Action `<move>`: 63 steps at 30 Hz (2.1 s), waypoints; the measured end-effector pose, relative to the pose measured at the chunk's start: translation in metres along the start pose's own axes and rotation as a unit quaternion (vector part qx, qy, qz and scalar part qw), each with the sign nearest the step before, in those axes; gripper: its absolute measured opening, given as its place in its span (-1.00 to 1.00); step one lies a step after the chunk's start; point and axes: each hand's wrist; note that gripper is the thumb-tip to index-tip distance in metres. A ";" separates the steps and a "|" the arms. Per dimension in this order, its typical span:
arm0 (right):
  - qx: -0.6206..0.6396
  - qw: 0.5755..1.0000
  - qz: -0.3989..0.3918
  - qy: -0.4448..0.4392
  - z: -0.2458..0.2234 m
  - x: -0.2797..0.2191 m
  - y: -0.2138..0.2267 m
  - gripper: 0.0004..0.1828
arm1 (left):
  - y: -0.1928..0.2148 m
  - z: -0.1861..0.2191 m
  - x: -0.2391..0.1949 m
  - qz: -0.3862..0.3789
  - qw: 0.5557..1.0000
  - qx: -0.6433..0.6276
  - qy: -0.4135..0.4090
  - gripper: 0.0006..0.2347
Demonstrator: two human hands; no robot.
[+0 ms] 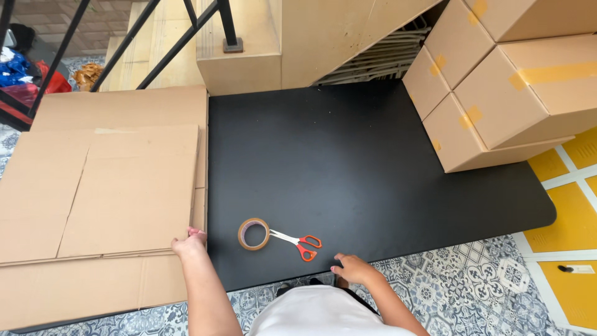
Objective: The person assembles a cardboard box by hand, applies packing tape to the bottom seam using a dispenser, and cuts the tape with scissors.
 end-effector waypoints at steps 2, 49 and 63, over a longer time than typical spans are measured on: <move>-0.009 1.000 0.006 0.028 0.006 0.012 -0.003 -0.45 | -0.008 0.000 -0.015 -0.023 1.000 -0.016 -0.001 -0.63; 0.470 0.773 0.226 0.362 -0.069 -0.119 0.187 -0.39 | 0.238 -0.320 -0.326 -0.575 0.151 0.492 -0.636 -0.81; 0.417 0.774 0.203 0.430 -0.039 -0.133 0.200 -0.30 | 0.240 -0.321 -0.384 -0.627 0.089 0.592 -0.498 -0.65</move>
Point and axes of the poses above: each hand's wrist, its own x-axis towards the middle knuckle, its own y-axis out of the back of the hand, z = x × y, and after that the axes turned 6 degrees about y, right-handed
